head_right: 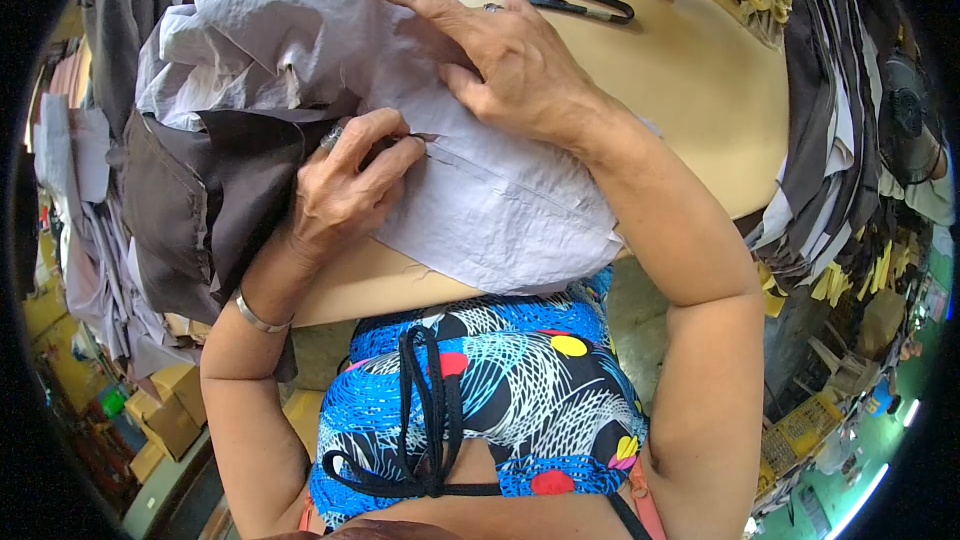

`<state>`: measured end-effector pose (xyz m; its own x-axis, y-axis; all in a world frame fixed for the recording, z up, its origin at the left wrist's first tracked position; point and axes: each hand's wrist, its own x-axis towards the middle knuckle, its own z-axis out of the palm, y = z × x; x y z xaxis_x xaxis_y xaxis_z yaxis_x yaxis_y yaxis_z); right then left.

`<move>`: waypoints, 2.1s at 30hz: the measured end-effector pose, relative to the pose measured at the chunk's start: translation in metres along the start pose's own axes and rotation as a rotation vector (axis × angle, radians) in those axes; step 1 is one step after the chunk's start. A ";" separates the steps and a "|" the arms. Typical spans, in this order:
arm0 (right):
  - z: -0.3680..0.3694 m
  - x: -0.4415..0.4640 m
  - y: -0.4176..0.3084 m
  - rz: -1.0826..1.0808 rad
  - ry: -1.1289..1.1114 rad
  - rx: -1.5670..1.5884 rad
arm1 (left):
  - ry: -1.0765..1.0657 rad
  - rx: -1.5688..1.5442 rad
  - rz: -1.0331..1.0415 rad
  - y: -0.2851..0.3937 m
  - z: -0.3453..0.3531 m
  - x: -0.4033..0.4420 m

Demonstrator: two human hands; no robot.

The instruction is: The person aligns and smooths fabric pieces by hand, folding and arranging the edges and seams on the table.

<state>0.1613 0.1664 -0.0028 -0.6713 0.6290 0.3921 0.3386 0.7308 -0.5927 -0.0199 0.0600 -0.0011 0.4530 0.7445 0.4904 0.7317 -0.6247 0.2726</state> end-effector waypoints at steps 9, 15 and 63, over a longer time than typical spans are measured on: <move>-0.011 0.005 -0.005 0.076 -0.129 0.125 | -0.051 -0.010 0.092 0.001 -0.006 -0.014; -0.010 0.004 -0.001 0.054 -0.151 0.138 | -0.152 0.035 0.179 0.000 -0.012 -0.007; 0.006 0.007 0.003 -0.157 0.089 -0.057 | -0.113 0.159 0.158 0.012 -0.008 -0.013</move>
<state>0.1542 0.1717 -0.0060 -0.6583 0.5254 0.5390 0.2726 0.8339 -0.4798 -0.0215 0.0408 0.0022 0.6155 0.6677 0.4188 0.7141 -0.6973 0.0622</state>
